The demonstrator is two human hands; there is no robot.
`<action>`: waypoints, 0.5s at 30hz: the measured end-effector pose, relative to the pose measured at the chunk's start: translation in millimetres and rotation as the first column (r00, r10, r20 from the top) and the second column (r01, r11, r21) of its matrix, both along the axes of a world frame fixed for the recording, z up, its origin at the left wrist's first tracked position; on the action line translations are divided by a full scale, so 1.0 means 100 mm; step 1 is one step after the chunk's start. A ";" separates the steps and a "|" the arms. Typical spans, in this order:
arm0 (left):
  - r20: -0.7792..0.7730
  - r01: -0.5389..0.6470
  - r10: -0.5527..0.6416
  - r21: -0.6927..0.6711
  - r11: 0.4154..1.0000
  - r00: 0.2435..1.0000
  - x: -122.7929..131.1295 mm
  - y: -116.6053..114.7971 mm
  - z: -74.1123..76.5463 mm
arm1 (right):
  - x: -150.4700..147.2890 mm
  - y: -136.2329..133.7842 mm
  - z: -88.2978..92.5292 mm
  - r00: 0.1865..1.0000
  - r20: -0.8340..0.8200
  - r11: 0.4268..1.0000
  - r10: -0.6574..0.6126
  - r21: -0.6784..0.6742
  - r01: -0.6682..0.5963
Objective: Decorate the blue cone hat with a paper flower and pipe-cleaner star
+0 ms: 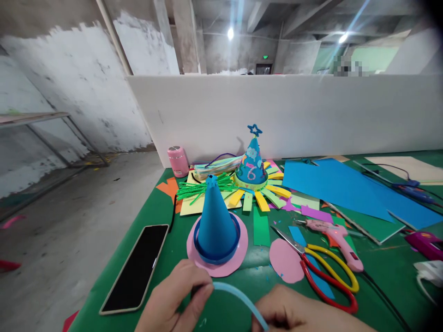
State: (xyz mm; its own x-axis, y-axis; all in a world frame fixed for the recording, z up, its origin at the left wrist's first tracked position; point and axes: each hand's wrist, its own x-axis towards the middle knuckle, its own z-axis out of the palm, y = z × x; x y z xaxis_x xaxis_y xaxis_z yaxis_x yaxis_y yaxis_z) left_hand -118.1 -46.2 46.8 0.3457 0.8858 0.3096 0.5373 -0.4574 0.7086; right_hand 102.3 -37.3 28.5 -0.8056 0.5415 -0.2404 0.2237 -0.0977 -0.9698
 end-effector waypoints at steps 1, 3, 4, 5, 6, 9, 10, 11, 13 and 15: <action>-0.015 -0.008 0.007 -0.027 1.000 1.000 0.01 0.01 0.00 | 0.02 0.01 -0.03 0.999 -0.014 0.999 -0.040 -0.010 0.040; -0.049 -0.049 0.044 -0.089 0.995 0.998 0.03 0.02 0.00 | 0.07 0.04 -0.05 0.988 -0.029 0.988 -0.152 0.035 0.153; -0.056 -0.071 0.065 -0.110 0.991 0.996 0.05 0.03 -0.02 | 0.09 0.06 -0.05 0.977 -0.035 0.974 -0.209 0.081 0.212; -0.050 -0.091 0.085 -0.120 0.989 0.995 0.07 0.03 -0.03 | 0.11 0.09 -0.04 0.964 -0.040 0.955 -0.264 0.130 0.267; -0.039 -0.107 0.102 -0.128 0.986 0.994 0.11 0.04 -0.05 | 0.13 0.13 -0.03 0.951 -0.043 0.935 -0.308 0.173 0.310; -0.030 -0.144 0.141 -0.211 0.967 0.990 0.25 0.08 -0.08 | 0.17 0.24 -0.03 0.926 -0.025 0.895 -0.376 0.248 0.370; -0.025 -0.160 0.158 -0.245 0.956 0.987 0.29 0.10 -0.09 | 0.18 0.27 -0.05 0.921 -0.024 0.887 -0.390 0.257 0.383; 0.001 -0.155 0.162 -0.281 0.947 0.987 0.34 0.12 -0.10 | 0.19 0.31 -0.06 0.912 -0.031 0.878 -0.408 0.260 0.402; 0.071 -0.133 0.172 -0.381 0.915 0.982 0.39 0.15 -0.12 | 0.24 0.36 -0.10 0.891 -0.040 0.861 -0.452 0.243 0.447; 0.162 -0.092 0.190 -0.472 0.877 0.968 0.40 0.17 -0.15 | 0.32 0.38 -0.12 0.895 0.004 0.879 -0.445 0.194 0.436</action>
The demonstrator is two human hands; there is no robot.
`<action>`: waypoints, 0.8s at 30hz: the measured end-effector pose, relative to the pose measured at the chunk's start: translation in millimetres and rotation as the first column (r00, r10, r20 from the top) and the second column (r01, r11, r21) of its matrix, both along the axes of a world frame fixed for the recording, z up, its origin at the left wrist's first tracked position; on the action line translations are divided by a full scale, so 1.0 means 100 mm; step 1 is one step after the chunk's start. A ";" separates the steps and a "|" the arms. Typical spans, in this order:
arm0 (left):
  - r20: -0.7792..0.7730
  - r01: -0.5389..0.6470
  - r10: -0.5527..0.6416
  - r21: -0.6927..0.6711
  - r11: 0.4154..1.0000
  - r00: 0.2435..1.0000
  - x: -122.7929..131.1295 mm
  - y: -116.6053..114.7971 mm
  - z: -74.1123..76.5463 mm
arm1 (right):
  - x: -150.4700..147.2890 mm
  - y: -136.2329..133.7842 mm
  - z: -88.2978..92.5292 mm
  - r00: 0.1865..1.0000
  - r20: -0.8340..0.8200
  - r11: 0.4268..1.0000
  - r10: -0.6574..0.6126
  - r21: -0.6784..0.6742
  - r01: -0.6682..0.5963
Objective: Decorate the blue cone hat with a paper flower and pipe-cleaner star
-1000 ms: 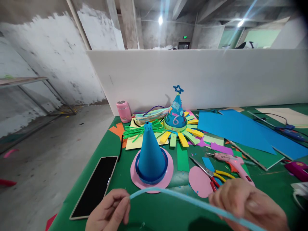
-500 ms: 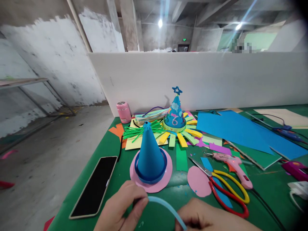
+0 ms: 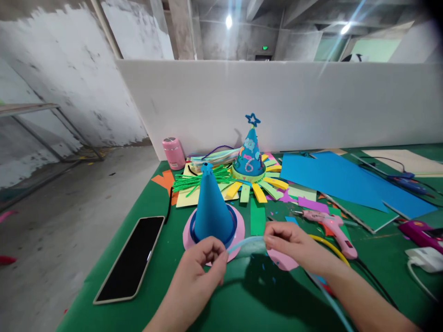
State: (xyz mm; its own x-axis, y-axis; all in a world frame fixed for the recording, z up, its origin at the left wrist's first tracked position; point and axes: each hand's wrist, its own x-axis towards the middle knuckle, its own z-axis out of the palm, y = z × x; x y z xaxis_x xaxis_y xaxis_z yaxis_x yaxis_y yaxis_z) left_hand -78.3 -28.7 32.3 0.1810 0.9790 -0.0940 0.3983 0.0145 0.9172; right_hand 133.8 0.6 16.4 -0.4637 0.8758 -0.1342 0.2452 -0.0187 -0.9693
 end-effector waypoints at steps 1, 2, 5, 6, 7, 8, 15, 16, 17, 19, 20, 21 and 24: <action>0.051 -0.022 0.023 -0.021 1.000 0.998 -0.01 0.01 -0.01 | 0.05 0.00 0.00 0.999 0.026 0.998 0.042 -0.046 -0.041; 0.083 -0.047 0.050 -0.033 0.998 0.995 -0.04 0.02 -0.02 | 0.10 0.00 0.01 0.993 0.058 0.991 0.098 -0.093 -0.092; 0.141 -0.135 0.139 -0.037 0.990 0.980 -0.17 0.04 -0.02 | 0.30 -0.04 0.05 0.968 0.151 0.975 0.199 -0.129 -0.180; 0.152 -0.161 0.164 -0.029 0.986 0.975 -0.22 0.04 -0.01 | 0.38 -0.05 0.07 0.965 0.178 0.979 0.191 -0.100 -0.176; 0.157 -0.178 0.180 -0.026 0.984 0.971 -0.27 0.04 0.00 | 0.46 -0.06 0.07 0.963 0.207 0.985 0.172 -0.069 -0.161; 0.158 -0.180 0.182 -0.030 0.983 0.970 -0.32 0.03 0.01 | 0.54 -0.07 0.08 0.963 0.230 0.990 0.139 -0.047 -0.132; 0.173 -0.198 0.204 -0.052 0.979 0.964 -0.55 -0.05 -0.04 | 0.88 -0.02 0.05 0.958 0.288 0.996 0.016 0.079 -0.040; 0.172 -0.172 0.182 -0.073 0.982 0.968 -0.53 -0.07 -0.04 | 0.87 -0.02 0.05 0.959 0.283 0.995 0.018 0.093 -0.046; 0.177 -0.139 0.155 -0.104 0.985 0.972 -0.49 -0.08 -0.05 | 0.84 -0.01 0.04 0.962 0.271 0.995 0.037 0.081 -0.061; 0.201 -0.062 0.099 -0.185 0.981 0.975 -0.35 -0.12 -0.05 | 0.74 -0.03 0.01 0.973 0.210 0.995 0.097 0.004 -0.100; 0.228 -0.042 0.090 -0.209 0.977 0.970 -0.26 -0.13 -0.05 | 0.68 -0.05 -0.02 0.980 0.156 0.992 0.122 -0.041 -0.117; 0.257 -0.018 0.080 -0.234 0.972 0.963 -0.16 -0.13 -0.06 | 0.61 -0.07 -0.05 0.988 0.093 0.991 0.121 -0.076 -0.114; 0.371 0.102 0.022 -0.312 0.944 0.928 0.13 -0.08 -0.11 | 0.37 -0.12 -0.15 0.997 -0.073 0.991 0.013 -0.135 -0.023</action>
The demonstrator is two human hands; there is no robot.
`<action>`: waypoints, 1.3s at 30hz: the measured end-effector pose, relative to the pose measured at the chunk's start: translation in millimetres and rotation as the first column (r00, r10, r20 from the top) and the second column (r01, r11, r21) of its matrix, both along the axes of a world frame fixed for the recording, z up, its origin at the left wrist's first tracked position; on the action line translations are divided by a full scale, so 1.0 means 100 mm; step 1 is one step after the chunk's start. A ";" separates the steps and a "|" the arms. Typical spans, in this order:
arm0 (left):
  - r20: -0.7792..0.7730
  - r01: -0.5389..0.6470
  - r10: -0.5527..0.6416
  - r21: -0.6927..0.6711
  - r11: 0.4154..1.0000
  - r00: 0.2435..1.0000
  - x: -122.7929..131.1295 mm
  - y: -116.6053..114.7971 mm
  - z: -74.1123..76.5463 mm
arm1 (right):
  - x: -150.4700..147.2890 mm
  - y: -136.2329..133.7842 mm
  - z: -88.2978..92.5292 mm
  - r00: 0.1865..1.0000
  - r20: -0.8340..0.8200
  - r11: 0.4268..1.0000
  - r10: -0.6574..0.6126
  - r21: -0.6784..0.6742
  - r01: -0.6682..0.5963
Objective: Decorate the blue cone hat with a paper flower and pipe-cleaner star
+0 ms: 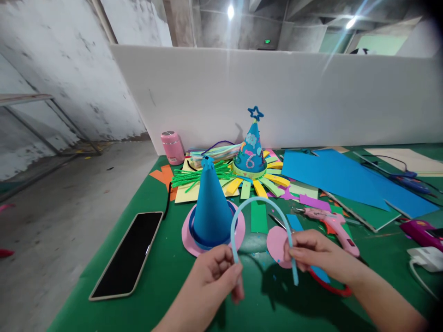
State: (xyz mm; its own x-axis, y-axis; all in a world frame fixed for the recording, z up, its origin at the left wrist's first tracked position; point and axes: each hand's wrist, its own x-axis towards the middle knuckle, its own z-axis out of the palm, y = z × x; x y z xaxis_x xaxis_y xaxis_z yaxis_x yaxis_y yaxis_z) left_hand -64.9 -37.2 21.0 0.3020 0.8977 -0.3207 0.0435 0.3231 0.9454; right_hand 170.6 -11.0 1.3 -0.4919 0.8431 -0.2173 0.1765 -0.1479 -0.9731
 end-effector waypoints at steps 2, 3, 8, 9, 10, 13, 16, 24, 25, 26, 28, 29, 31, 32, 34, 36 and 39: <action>0.098 -0.003 0.006 -0.023 1.000 0.995 0.14 0.09 -0.07 | -0.18 0.01 -0.06 0.987 -0.118 0.992 -0.112 -0.062 0.106; 0.134 -0.012 0.017 -0.038 0.999 0.991 0.20 0.15 -0.10 | -0.27 0.03 -0.09 0.968 -0.185 0.984 -0.167 -0.094 0.151; 0.294 -0.072 0.092 -0.078 0.994 0.951 0.30 0.38 -0.29 | -0.55 0.20 -0.21 0.866 -0.409 0.958 -0.288 -0.103 0.269; 0.312 -0.060 0.082 -0.080 0.995 0.946 0.30 0.41 -0.32 | -0.57 0.23 -0.23 0.859 -0.417 0.954 -0.297 -0.089 0.287; 0.325 -0.042 0.066 -0.081 0.996 0.943 0.30 0.42 -0.35 | -0.58 0.24 -0.25 0.859 -0.411 0.950 -0.305 -0.073 0.302; 0.340 0.001 0.026 -0.077 0.997 0.940 0.30 0.42 -0.46 | -0.56 0.25 -0.31 0.892 -0.333 0.947 -0.305 -0.004 0.322; 0.351 0.005 0.027 -0.089 0.996 0.936 0.30 0.40 -0.53 | -0.54 0.22 -0.34 0.937 -0.221 0.949 -0.271 0.099 0.298; 0.323 0.035 -0.002 -0.094 0.995 0.947 0.27 0.39 -0.57 | -0.62 0.19 -0.34 0.984 -0.024 0.959 -0.178 0.218 0.179; 0.303 0.041 -0.013 -0.086 0.995 0.953 0.27 0.39 -0.58 | -0.63 0.19 -0.35 0.983 -0.018 0.957 -0.182 0.225 0.181; 0.286 0.046 -0.022 -0.077 0.996 0.958 0.26 0.39 -0.58 | -0.63 0.19 -0.35 0.982 -0.017 0.954 -0.187 0.235 0.185; 0.264 0.052 -0.032 -0.068 0.996 0.964 0.26 0.38 -0.60 | -0.64 0.18 -0.35 0.981 -0.019 0.950 -0.193 0.249 0.191; 0.259 0.053 -0.033 -0.068 0.996 0.965 0.26 0.38 -0.60 | -0.63 0.18 -0.36 0.982 -0.020 0.950 -0.190 0.249 0.189; 0.255 0.060 -0.038 -0.076 0.995 0.966 0.26 0.38 -0.60 | -0.63 0.18 -0.36 0.985 -0.013 0.955 -0.174 0.243 0.172; 0.254 0.066 -0.044 -0.081 0.994 0.966 0.25 0.38 -0.59 | -0.62 0.18 -0.36 0.986 -0.006 0.957 -0.165 0.240 0.162; 0.250 0.088 -0.063 -0.089 0.992 0.966 0.25 0.38 -0.58 | -0.62 0.18 -0.35 0.989 0.009 0.961 -0.150 0.235 0.144; 0.242 0.113 -0.088 -0.093 0.989 0.966 0.25 0.38 -0.56 | -0.61 0.19 -0.34 0.990 0.019 0.966 -0.142 0.219 0.135; 0.214 0.136 -0.114 -0.088 0.987 0.970 0.25 0.37 -0.53 | -0.60 0.21 -0.32 0.991 0.009 0.977 -0.133 0.171 0.129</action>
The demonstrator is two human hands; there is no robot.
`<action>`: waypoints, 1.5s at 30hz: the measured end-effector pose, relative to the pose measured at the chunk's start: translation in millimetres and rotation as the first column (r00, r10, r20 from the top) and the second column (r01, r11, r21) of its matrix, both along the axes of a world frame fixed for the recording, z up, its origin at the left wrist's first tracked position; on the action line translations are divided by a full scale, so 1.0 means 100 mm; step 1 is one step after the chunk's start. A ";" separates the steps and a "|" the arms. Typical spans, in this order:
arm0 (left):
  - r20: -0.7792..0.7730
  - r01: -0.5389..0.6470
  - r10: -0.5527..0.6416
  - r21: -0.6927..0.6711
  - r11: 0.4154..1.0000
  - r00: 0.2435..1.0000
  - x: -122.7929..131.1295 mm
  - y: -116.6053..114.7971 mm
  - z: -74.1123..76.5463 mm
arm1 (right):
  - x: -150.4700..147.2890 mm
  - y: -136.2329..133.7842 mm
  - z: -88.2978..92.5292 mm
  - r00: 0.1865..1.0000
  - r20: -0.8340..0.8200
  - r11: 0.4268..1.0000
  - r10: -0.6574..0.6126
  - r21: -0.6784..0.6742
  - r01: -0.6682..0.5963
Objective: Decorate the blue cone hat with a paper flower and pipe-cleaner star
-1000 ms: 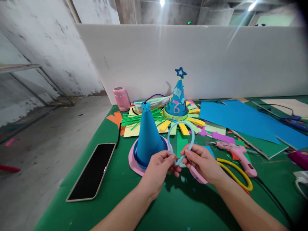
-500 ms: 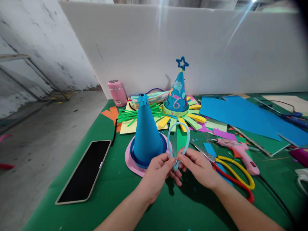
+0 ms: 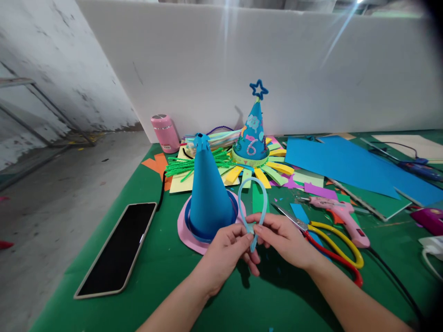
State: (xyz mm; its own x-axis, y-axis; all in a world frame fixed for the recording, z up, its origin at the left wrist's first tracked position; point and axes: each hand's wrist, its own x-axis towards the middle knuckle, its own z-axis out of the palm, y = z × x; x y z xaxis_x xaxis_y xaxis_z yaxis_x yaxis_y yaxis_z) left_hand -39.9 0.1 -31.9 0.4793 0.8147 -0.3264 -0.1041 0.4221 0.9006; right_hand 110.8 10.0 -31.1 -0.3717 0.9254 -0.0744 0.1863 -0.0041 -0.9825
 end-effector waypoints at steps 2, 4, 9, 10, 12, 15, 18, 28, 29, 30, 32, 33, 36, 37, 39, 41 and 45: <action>-0.024 0.007 -0.006 0.010 1.000 1.000 0.00 0.00 0.02 | 0.02 0.01 0.00 1.000 -0.027 1.000 0.015 -0.023 -0.016; -0.042 0.020 -0.020 0.014 1.000 0.999 0.00 -0.01 0.04 | 0.03 0.01 -0.01 0.999 -0.043 0.999 0.033 -0.035 -0.034; -0.056 0.081 -0.080 0.010 0.997 0.995 -0.01 -0.01 0.02 | 0.05 0.01 -0.04 0.997 -0.053 0.997 0.055 -0.046 -0.057; -0.056 0.091 -0.090 0.015 0.996 0.994 -0.01 -0.01 0.02 | 0.05 0.01 -0.04 0.996 -0.057 0.997 0.063 -0.041 -0.065; -0.065 0.098 -0.096 0.028 0.995 0.993 0.00 -0.02 0.00 | 0.04 0.01 -0.03 0.994 -0.064 0.995 0.089 -0.028 -0.091; -0.092 0.087 -0.084 0.034 0.996 0.992 0.01 -0.02 0.00 | 0.03 0.01 -0.03 0.988 -0.086 0.992 0.127 0.001 -0.127; -0.099 0.069 -0.066 0.027 0.997 0.993 0.01 -0.02 0.00 | 0.03 0.01 -0.03 0.986 -0.098 0.991 0.135 0.017 -0.134; 0.084 0.070 -0.064 -0.076 0.995 0.994 -0.01 -0.01 -0.08 | 0.03 0.00 0.00 0.979 -0.181 0.995 0.094 -0.024 -0.100; 0.102 0.071 -0.063 -0.082 0.994 0.993 -0.01 -0.01 -0.08 | 0.03 0.00 -0.01 0.980 -0.179 0.996 0.088 -0.017 -0.092; 0.118 0.072 -0.062 -0.087 0.994 0.991 -0.01 -0.02 -0.08 | 0.04 0.01 -0.01 0.982 -0.172 0.997 0.080 -0.009 -0.083; 0.145 0.081 -0.066 -0.102 0.992 0.987 -0.01 -0.02 -0.08 | 0.04 0.01 -0.02 0.985 -0.160 0.998 0.062 0.007 -0.062; 0.158 0.085 -0.068 -0.107 0.991 0.985 -0.01 -0.02 -0.08 | 0.04 0.01 -0.03 0.986 -0.159 0.999 0.051 0.012 -0.050; 0.191 0.101 -0.077 -0.119 0.988 0.979 -0.01 -0.02 -0.09 | 0.04 0.02 -0.05 0.982 -0.188 1.000 0.028 0.007 -0.027; 0.200 0.102 -0.076 -0.126 0.987 0.977 0.00 -0.03 -0.09 | 0.04 0.02 -0.06 0.979 -0.200 1.000 0.028 0.002 -0.028; 0.213 0.092 -0.060 -0.143 0.985 0.975 0.00 -0.04 -0.09 | 0.03 0.03 -0.06 0.977 -0.209 0.999 0.031 -0.002 -0.032; 0.227 0.066 -0.028 -0.158 0.985 0.973 0.01 -0.05 -0.10 | 0.03 0.02 -0.06 0.980 -0.194 1.000 0.030 0.000 -0.031; 0.232 0.028 0.013 -0.171 0.985 0.973 0.03 -0.06 -0.09 | 0.03 0.02 -0.05 0.981 -0.186 0.998 0.048 -0.031 -0.055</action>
State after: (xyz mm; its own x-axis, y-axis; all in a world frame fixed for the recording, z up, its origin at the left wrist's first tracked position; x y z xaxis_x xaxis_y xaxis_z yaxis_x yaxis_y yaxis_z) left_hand -36.8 -5.8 -40.8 0.5642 0.7522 -0.3405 -0.2976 0.5700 0.7659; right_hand 113.6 11.9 -35.7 -0.4290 0.9027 -0.0324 0.0022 -0.0348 -0.9994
